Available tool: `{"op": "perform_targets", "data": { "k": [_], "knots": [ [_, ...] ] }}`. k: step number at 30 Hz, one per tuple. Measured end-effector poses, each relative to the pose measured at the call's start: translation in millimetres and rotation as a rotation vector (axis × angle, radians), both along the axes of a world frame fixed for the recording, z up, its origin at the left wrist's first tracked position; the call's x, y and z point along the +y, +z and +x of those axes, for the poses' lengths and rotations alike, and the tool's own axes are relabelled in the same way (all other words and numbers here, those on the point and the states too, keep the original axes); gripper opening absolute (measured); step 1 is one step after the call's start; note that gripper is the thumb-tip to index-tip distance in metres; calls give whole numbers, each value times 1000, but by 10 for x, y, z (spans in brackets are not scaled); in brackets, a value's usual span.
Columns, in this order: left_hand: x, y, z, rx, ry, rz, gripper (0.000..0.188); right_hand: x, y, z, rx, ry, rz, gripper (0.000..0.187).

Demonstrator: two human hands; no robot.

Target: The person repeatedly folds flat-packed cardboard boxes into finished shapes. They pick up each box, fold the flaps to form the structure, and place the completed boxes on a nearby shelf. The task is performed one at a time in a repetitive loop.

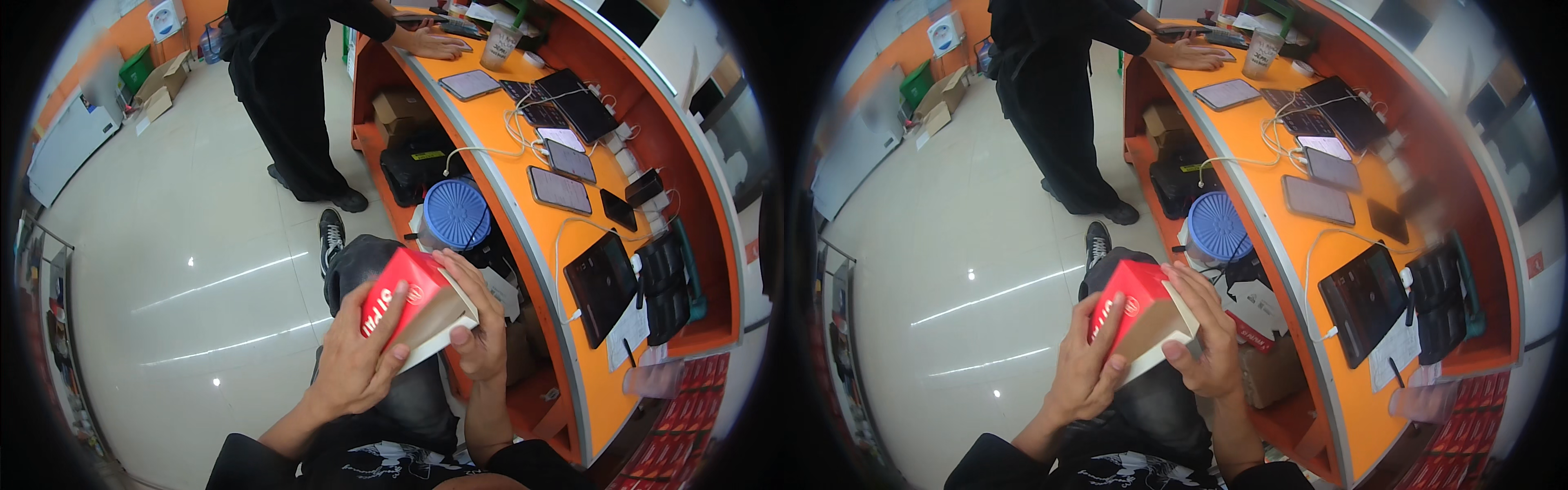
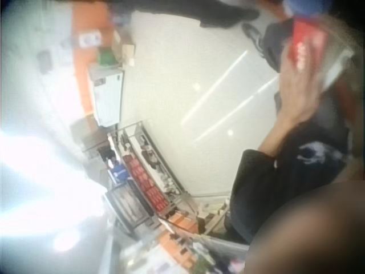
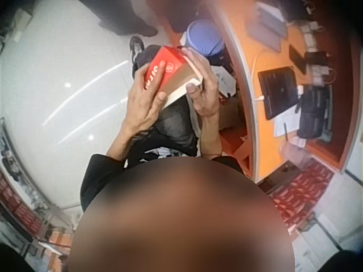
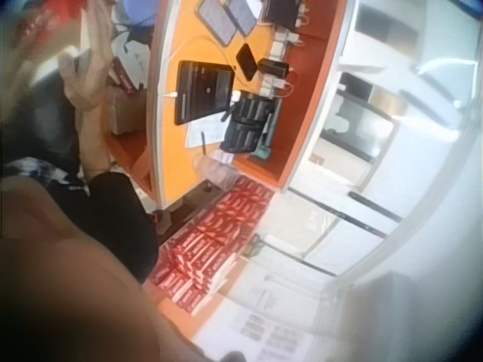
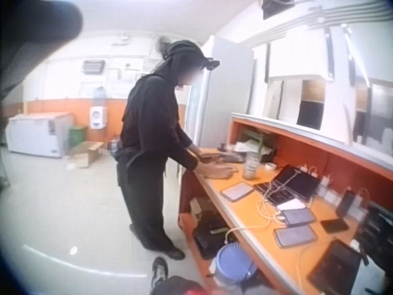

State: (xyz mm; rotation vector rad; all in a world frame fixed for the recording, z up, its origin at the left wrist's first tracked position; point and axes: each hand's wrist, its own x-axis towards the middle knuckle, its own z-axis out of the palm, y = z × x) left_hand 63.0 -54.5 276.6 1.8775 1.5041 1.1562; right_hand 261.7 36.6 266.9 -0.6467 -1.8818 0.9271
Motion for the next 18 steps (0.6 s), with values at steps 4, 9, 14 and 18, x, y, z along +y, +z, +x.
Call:
{"op": "perform_targets", "data": {
  "k": [4,9,14,18],
  "knots": [
    [11,10,74,30,-49,21,58,3,169,28,-197,-42,16,70],
    [-65,-93,111,-88,85,53,56,0,251,-99,-246,-51,-11,69],
    [-80,-160,112,-119,116,64,62,-94,279,-173,-352,-113,-23,73],
    [-118,-152,205,14,128,52,63,-142,249,-197,-412,-210,14,78]
  ]
}}
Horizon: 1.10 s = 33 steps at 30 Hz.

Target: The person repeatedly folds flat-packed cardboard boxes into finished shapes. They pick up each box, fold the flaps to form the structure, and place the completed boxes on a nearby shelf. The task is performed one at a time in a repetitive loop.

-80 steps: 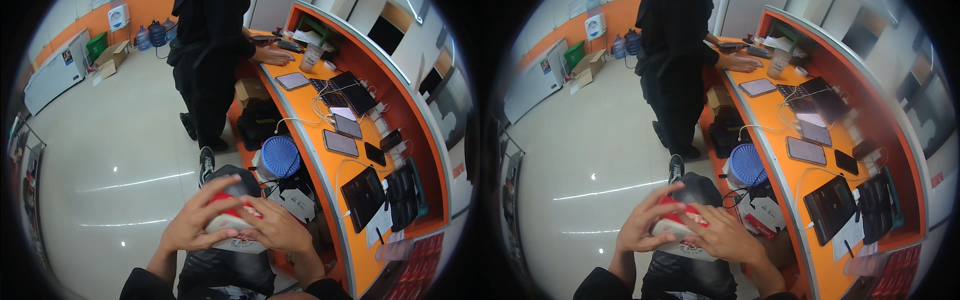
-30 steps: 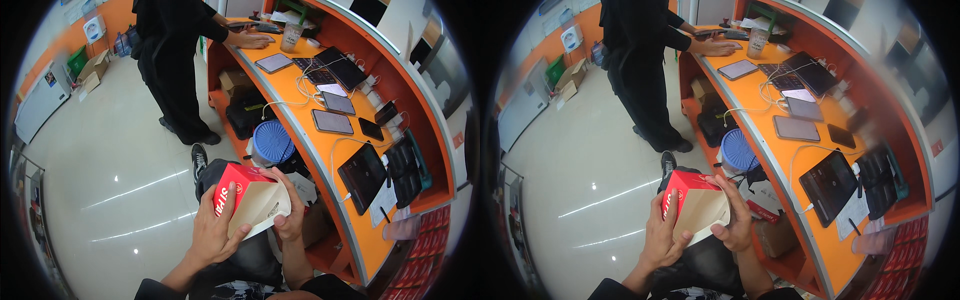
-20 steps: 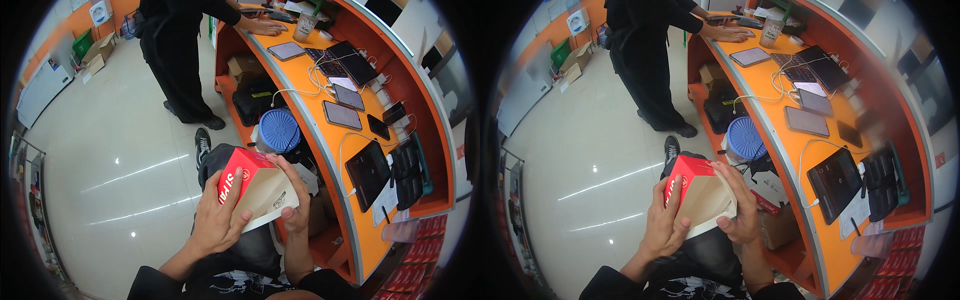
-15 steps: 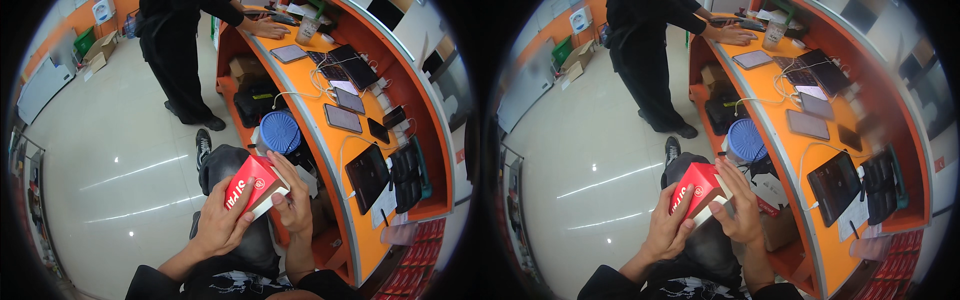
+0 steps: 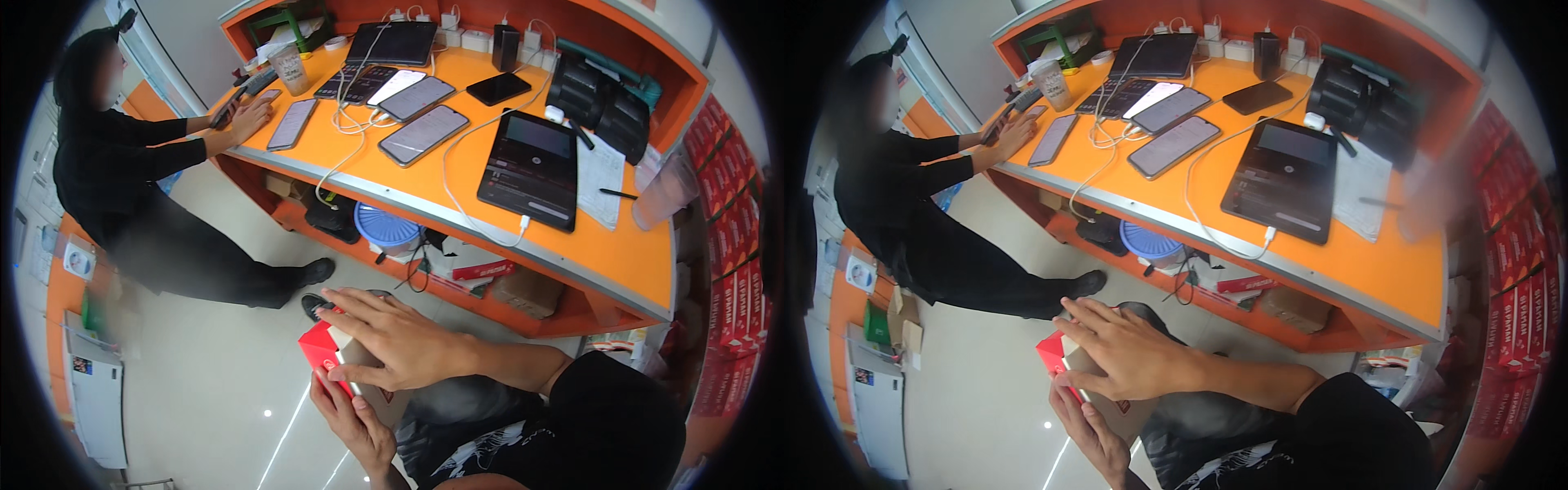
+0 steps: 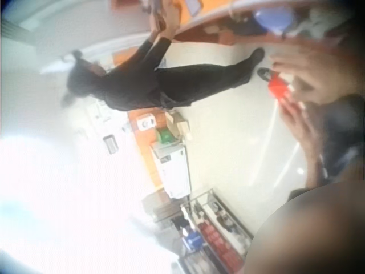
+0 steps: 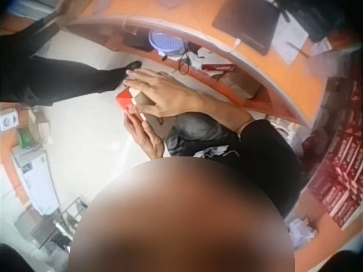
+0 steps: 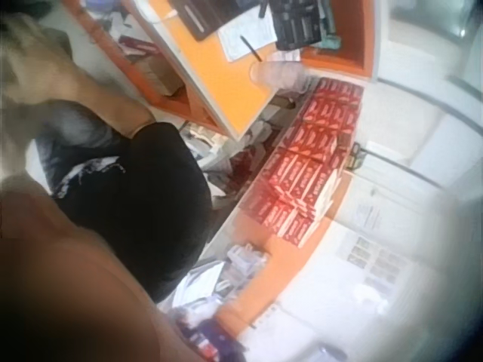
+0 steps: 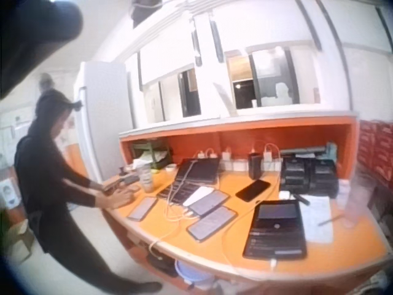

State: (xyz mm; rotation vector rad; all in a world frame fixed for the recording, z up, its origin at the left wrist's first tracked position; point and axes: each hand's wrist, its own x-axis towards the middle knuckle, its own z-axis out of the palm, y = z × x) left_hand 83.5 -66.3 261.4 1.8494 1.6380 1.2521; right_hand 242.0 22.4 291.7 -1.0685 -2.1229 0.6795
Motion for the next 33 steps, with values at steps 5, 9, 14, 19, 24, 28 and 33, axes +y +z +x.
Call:
{"op": "perform_targets", "data": {
  "k": [5,9,14,19,24,28,33],
  "knots": [
    [-40,-49,-104,-2,-22,45,70,71,-77,-89,-16,21,76,83],
    [-59,-154,-110,94,-4,39,74,109,-51,32,-76,105,189,80],
    [-108,-270,-540,312,-187,-231,104,144,83,286,-142,359,-9,67],
    [-121,-477,-515,-138,-350,-150,80,-283,-478,-62,-55,260,-36,60],
    [-303,-263,-365,-331,-242,-337,81,-298,-466,63,86,552,-269,62],
    [-419,-381,-367,-326,-101,-372,77,-475,-726,154,46,432,-207,61],
    [-573,-436,-275,-408,46,-459,65,-601,-835,-26,4,453,-273,56]
  ]
}}
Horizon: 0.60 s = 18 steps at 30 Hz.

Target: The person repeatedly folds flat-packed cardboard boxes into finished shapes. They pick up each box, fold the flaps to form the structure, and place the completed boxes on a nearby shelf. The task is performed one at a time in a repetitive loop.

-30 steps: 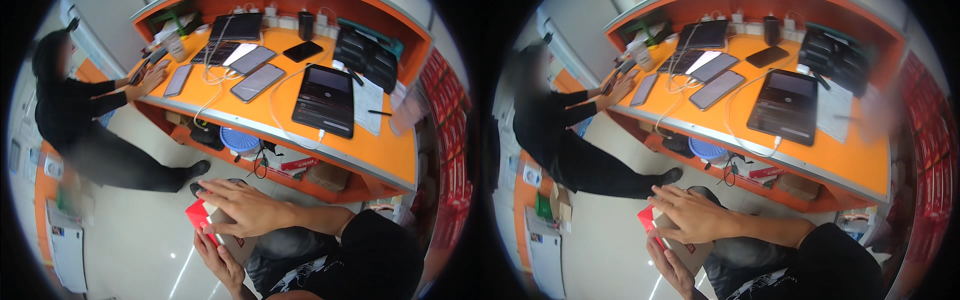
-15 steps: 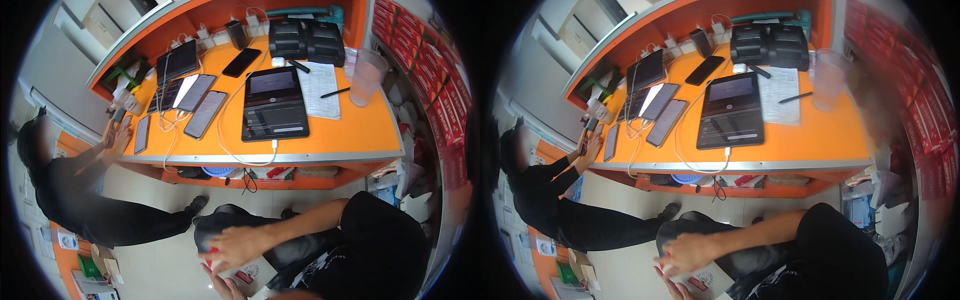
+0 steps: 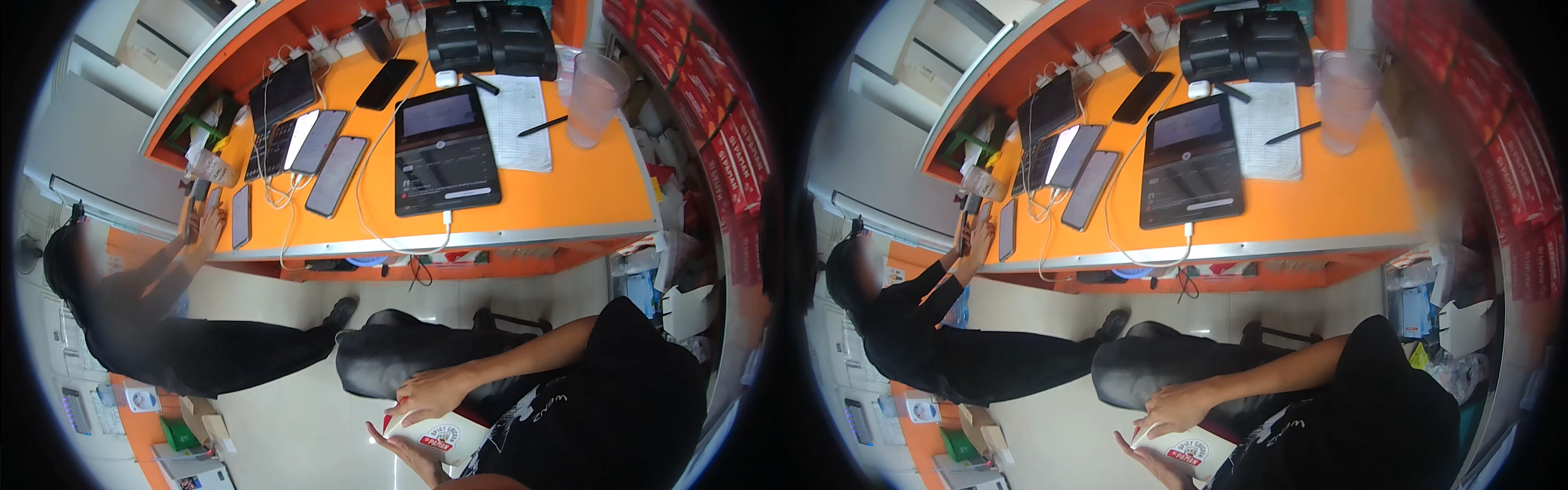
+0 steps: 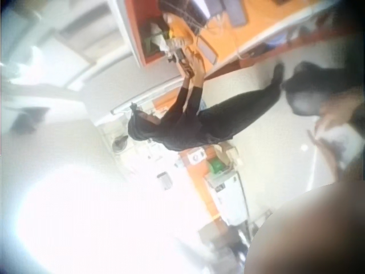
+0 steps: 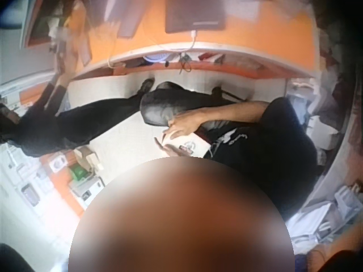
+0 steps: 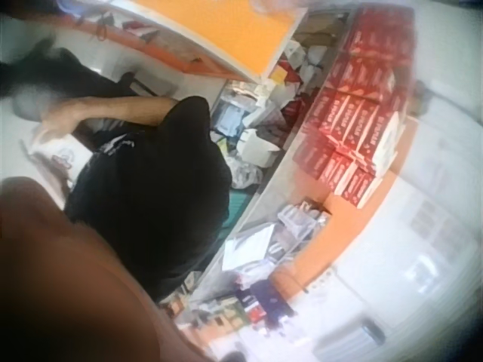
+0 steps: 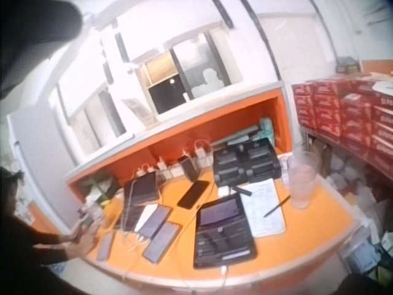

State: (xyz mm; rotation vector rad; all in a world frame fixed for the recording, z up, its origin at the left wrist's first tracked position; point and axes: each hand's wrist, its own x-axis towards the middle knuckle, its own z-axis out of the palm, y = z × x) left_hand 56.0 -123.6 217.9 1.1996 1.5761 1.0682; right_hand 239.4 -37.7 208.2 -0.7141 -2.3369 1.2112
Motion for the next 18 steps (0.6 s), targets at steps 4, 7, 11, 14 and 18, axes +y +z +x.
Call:
{"op": "perform_targets", "data": {
  "k": [4,7,11,14,18],
  "knots": [
    [74,156,-90,-95,13,12,58,131,-3,-35,387,-47,-228,41],
    [106,221,-70,-107,30,-60,53,118,-110,-190,334,-56,-211,39],
    [156,210,-31,-179,149,-92,52,121,-305,-384,378,-291,-28,39],
    [236,176,-90,-195,146,-120,50,147,-383,-425,361,-327,-70,40],
    [327,44,-274,-144,70,-100,45,236,-300,-351,271,-199,-143,40]
  ]
}}
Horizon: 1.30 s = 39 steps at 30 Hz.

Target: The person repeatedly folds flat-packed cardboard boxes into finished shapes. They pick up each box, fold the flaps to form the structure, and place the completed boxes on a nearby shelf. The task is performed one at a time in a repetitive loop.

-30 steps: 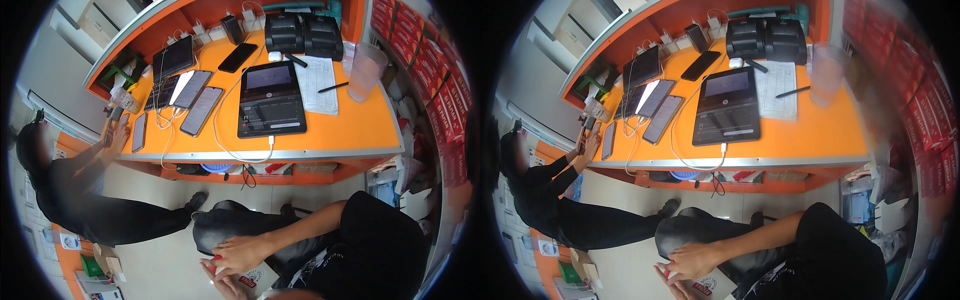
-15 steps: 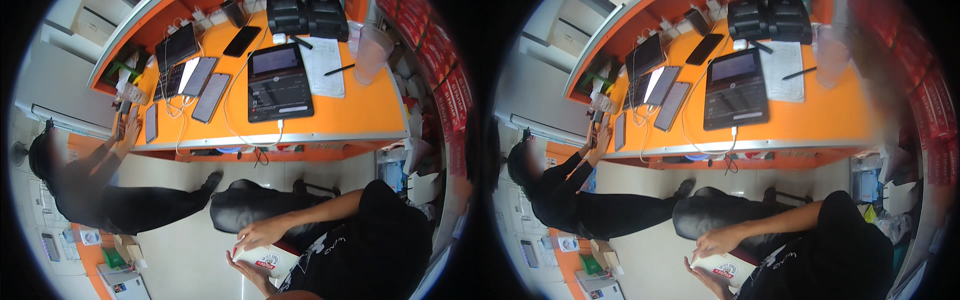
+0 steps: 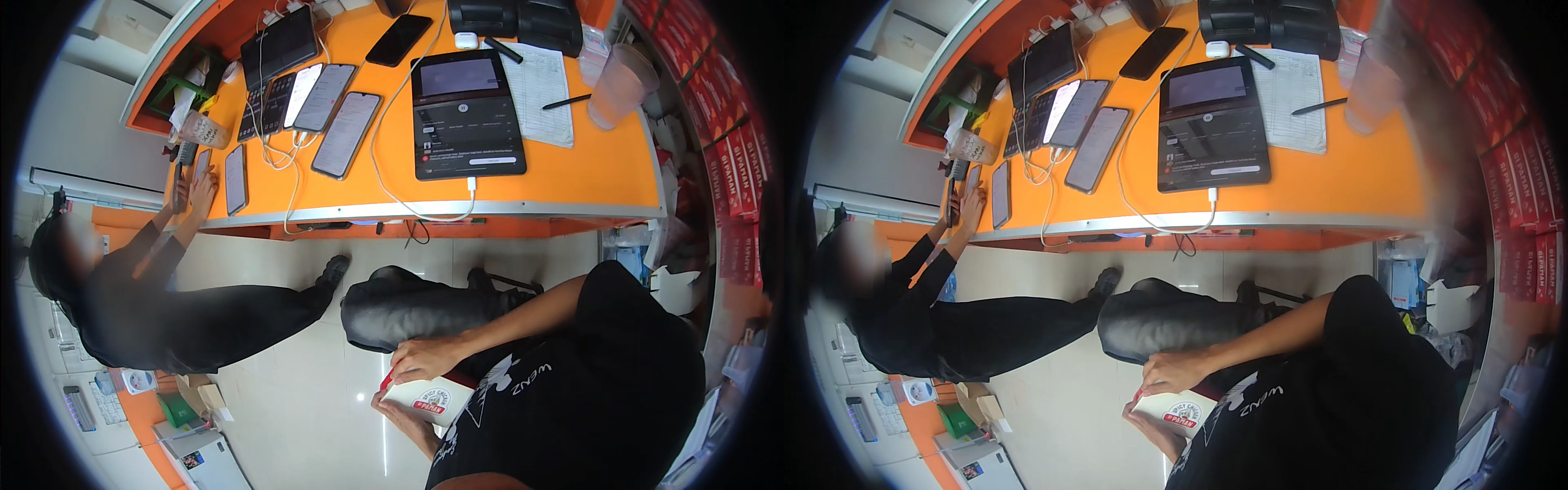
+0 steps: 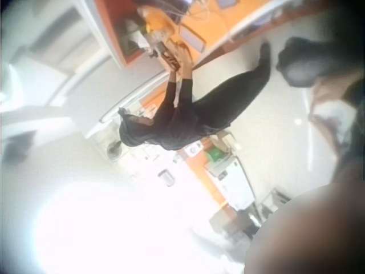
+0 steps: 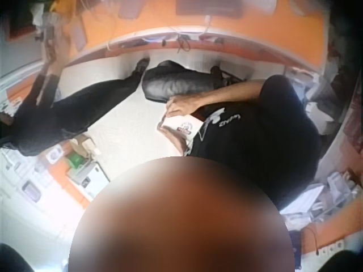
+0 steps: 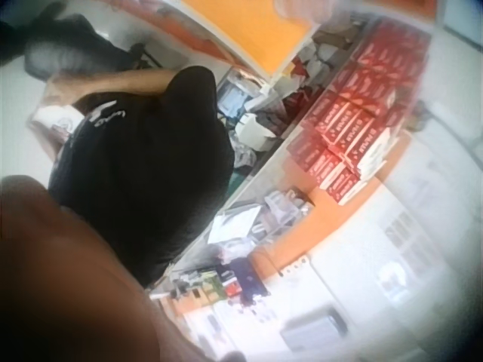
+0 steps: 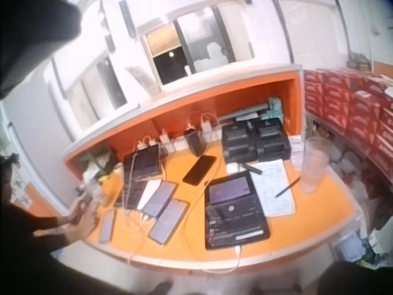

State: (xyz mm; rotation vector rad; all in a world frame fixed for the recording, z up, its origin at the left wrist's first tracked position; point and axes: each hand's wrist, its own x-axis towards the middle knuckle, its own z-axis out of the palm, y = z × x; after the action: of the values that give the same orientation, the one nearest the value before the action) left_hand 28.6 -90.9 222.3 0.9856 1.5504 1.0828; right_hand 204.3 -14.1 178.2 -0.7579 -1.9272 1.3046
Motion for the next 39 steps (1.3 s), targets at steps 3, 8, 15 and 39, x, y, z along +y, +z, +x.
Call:
{"op": "perform_targets", "data": {
  "k": [3,8,15,39],
  "knots": [
    [99,33,80,15,18,-18,41,49,78,20,-9,-24,-39,39],
    [119,-90,99,-42,105,15,38,121,-10,-104,109,-84,-165,38],
    [274,-127,-194,96,-122,-12,39,76,-94,-166,0,-143,-24,35],
    [360,-464,-359,-30,-209,45,43,538,1316,3831,-1135,-1249,331,23]
  ]
}}
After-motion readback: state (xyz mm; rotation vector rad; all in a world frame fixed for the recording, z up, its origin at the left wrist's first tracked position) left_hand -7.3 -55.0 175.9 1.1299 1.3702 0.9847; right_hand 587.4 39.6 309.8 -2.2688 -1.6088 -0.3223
